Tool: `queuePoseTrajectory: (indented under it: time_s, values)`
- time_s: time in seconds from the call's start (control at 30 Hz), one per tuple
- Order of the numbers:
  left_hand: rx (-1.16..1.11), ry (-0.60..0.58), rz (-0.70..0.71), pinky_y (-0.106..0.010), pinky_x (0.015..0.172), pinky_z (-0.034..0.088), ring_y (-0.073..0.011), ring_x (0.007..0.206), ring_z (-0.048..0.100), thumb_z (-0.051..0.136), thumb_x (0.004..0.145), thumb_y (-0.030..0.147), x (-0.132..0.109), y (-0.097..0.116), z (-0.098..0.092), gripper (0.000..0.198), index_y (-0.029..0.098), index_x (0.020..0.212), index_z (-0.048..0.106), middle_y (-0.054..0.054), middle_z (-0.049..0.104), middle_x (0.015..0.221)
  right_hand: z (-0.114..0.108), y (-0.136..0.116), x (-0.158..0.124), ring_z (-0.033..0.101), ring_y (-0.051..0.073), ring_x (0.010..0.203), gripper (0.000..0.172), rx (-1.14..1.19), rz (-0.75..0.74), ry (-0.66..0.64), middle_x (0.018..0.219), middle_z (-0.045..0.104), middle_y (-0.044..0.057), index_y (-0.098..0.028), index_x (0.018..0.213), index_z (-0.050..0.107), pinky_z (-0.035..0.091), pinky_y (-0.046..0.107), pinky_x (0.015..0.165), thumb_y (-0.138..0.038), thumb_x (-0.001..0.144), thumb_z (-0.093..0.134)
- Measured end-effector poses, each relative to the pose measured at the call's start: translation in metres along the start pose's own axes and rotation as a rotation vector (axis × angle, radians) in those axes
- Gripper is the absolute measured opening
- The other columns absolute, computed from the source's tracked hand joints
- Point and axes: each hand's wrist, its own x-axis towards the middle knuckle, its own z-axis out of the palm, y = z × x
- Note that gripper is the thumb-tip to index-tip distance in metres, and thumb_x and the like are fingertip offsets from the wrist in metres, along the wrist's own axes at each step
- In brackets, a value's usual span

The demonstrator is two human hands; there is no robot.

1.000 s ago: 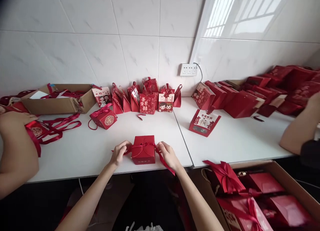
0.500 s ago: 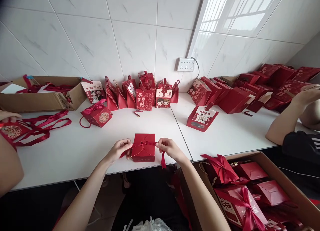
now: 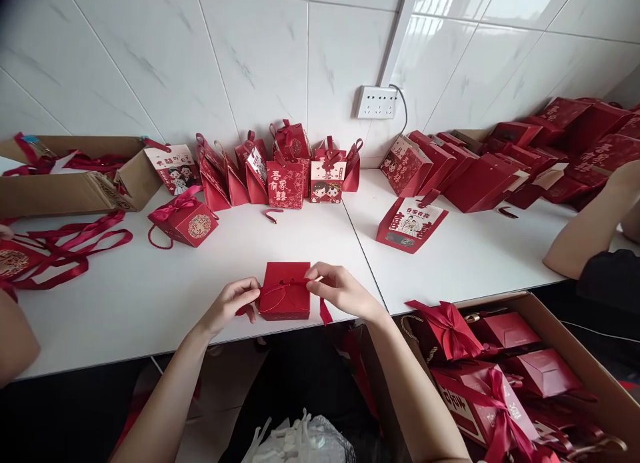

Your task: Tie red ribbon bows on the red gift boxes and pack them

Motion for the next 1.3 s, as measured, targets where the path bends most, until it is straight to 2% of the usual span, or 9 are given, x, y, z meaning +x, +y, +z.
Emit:
queuePoseTrajectory:
  time_s: [0.1,0.2,0.33,0.43,0.7,0.87,1.0,1.17,1.3]
  values:
    - [0.113,0.030,-0.009,-0.021,0.047,0.038,-0.0091,0.052,0.046,0.059,0.077,0.042,-0.005,0.009,0.002,0.030,0.017,0.064,0.049,0.003,0.050,0.059,0.010,-0.007,0.005,0.062,0.021,0.093,0.027,0.005,-0.108,0.010,0.104,0.066,0.007,-0.019,0.075,0.064,0.049,0.034,0.079,-0.044,0.084,0.059]
    - [0.235,0.041,-0.010,-0.022,0.052,0.038,-0.0100,0.057,0.047,0.055,0.079,0.040,-0.011,0.020,0.003,0.028,0.017,0.064,0.049,0.002,0.052,0.061,0.021,-0.005,0.013,0.063,0.023,0.099,0.024,-0.026,-0.123,-0.001,0.100,0.069,0.007,-0.020,0.081,0.069,0.047,0.037,0.088,-0.041,0.086,0.058]
    - [0.311,0.021,-0.031,-0.021,0.048,0.034,-0.0092,0.052,0.042,0.052,0.081,0.042,-0.020,0.036,0.004,0.029,0.018,0.065,0.048,0.003,0.047,0.057,0.032,0.002,0.019,0.062,0.019,0.080,0.027,-0.173,-0.142,0.138,0.085,0.070,0.005,-0.021,0.082,0.070,0.048,0.033,0.074,-0.045,0.086,0.057]
    - [0.413,0.053,-0.048,-0.020,0.042,0.029,-0.0089,0.049,0.038,0.050,0.083,0.044,-0.024,0.047,0.006,0.030,0.018,0.067,0.049,0.004,0.044,0.057,0.037,0.006,0.020,0.060,0.018,0.075,0.026,-0.216,-0.164,0.198,0.081,0.069,0.004,-0.022,0.078,0.070,0.047,0.032,0.068,-0.045,0.086,0.059]
    - [0.732,0.067,0.085,-0.024,0.063,0.044,-0.0171,0.072,0.059,0.052,0.082,0.034,-0.014,0.071,0.012,0.018,0.019,0.081,0.063,0.000,0.066,0.079,0.040,0.007,0.020,0.063,0.017,0.083,0.023,-0.250,-0.236,0.165,0.090,0.067,0.005,-0.021,0.087,0.068,0.049,0.032,0.076,-0.019,0.089,0.045]
    - [0.948,0.004,0.217,-0.025,0.067,0.043,-0.0178,0.076,0.061,0.050,0.082,0.025,-0.001,0.086,0.016,0.018,0.020,0.079,0.066,-0.001,0.067,0.086,0.042,0.008,0.023,0.065,0.016,0.076,0.006,-0.185,-0.142,0.249,0.083,0.070,0.000,-0.022,0.086,0.058,0.050,0.030,0.073,-0.020,0.081,0.056]
    - [1.094,-0.057,0.291,-0.026,0.064,0.041,-0.0177,0.074,0.059,0.043,0.081,0.016,0.007,0.099,0.018,0.026,0.021,0.080,0.069,-0.002,0.064,0.088,0.044,0.005,0.025,0.066,0.016,0.079,0.014,-0.150,-0.106,0.238,0.084,0.072,-0.001,-0.022,0.092,0.056,0.049,0.031,0.077,-0.019,0.079,0.055]
    - [1.120,-0.160,0.377,-0.028,0.074,0.043,-0.0190,0.085,0.059,0.042,0.086,0.019,0.017,0.106,0.019,0.029,0.022,0.091,0.070,-0.003,0.062,0.093,0.046,0.005,0.025,0.066,0.016,0.078,0.014,-0.115,-0.080,0.208,0.086,0.073,0.000,-0.022,0.093,0.055,0.049,0.030,0.074,-0.023,0.079,0.056]
    - [1.031,-0.188,0.352,-0.027,0.073,0.044,-0.0163,0.080,0.060,0.048,0.084,0.022,0.024,0.104,0.015,0.022,0.023,0.091,0.068,-0.001,0.064,0.096,0.047,0.007,0.024,0.066,0.017,0.077,0.026,-0.083,-0.073,0.204,0.083,0.073,-0.001,-0.023,0.104,0.049,0.049,0.031,0.074,-0.023,0.079,0.058]
